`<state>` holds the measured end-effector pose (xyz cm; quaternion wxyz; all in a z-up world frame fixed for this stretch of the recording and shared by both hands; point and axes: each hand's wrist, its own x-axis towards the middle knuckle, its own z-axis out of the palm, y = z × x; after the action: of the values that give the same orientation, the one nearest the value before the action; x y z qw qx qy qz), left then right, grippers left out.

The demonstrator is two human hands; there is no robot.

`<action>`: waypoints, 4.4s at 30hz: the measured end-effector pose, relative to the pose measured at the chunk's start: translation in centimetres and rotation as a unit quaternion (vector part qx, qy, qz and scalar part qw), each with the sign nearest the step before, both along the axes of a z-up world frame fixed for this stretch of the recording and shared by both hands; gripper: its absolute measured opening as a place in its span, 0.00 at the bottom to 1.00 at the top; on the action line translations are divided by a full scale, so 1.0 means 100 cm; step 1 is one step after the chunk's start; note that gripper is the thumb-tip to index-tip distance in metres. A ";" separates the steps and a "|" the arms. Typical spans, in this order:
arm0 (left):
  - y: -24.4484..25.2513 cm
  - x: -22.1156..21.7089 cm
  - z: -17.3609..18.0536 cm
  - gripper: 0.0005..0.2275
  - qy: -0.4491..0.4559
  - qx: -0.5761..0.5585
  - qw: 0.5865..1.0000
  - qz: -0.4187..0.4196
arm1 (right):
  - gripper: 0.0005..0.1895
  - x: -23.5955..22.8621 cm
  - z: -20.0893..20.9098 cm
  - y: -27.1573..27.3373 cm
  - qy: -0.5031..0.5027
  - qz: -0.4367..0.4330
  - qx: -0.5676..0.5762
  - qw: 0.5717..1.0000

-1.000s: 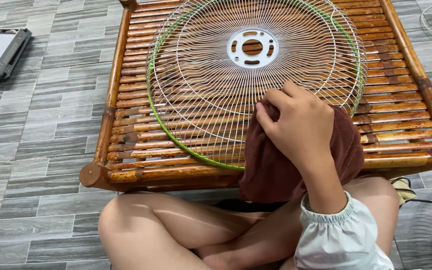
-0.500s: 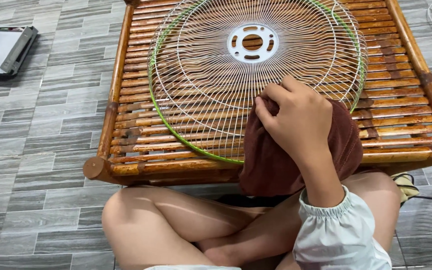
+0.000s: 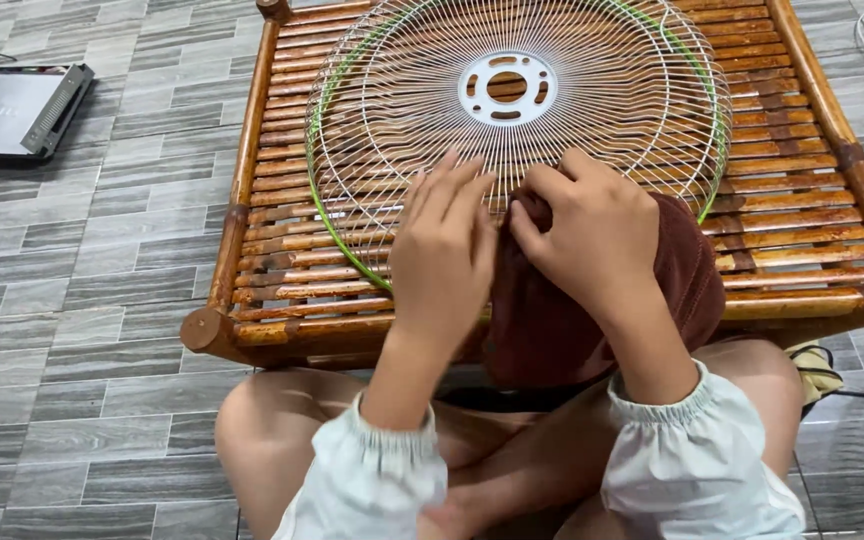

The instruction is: Cleaning a metal fan grill using a cloth

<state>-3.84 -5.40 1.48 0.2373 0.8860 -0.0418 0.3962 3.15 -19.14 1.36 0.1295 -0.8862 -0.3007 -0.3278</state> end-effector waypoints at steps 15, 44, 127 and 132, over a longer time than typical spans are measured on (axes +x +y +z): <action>0.010 0.017 -0.022 0.12 -0.010 0.010 1.000 0.027 | 0.11 0.130 -0.015 0.041 -0.045 0.079 -0.139 0.986; 0.021 0.022 -0.019 0.09 -0.001 -0.018 1.000 -0.021 | 0.16 0.057 0.036 -0.027 0.185 0.055 -0.258 0.947; 0.078 0.047 -0.028 0.08 -0.031 -0.009 0.996 -0.086 | 0.09 -0.049 -0.041 -0.050 -0.121 0.089 -0.093 0.984; 0.078 0.047 -0.027 0.08 -0.033 0.001 0.995 -0.097 | 0.06 -0.019 -0.019 -0.038 -0.050 0.067 -0.109 0.991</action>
<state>0.86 2.43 -1.26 0.2719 0.8645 -0.1361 0.4003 1.26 -22.91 -0.59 0.0388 -0.8555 -0.3994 -0.3272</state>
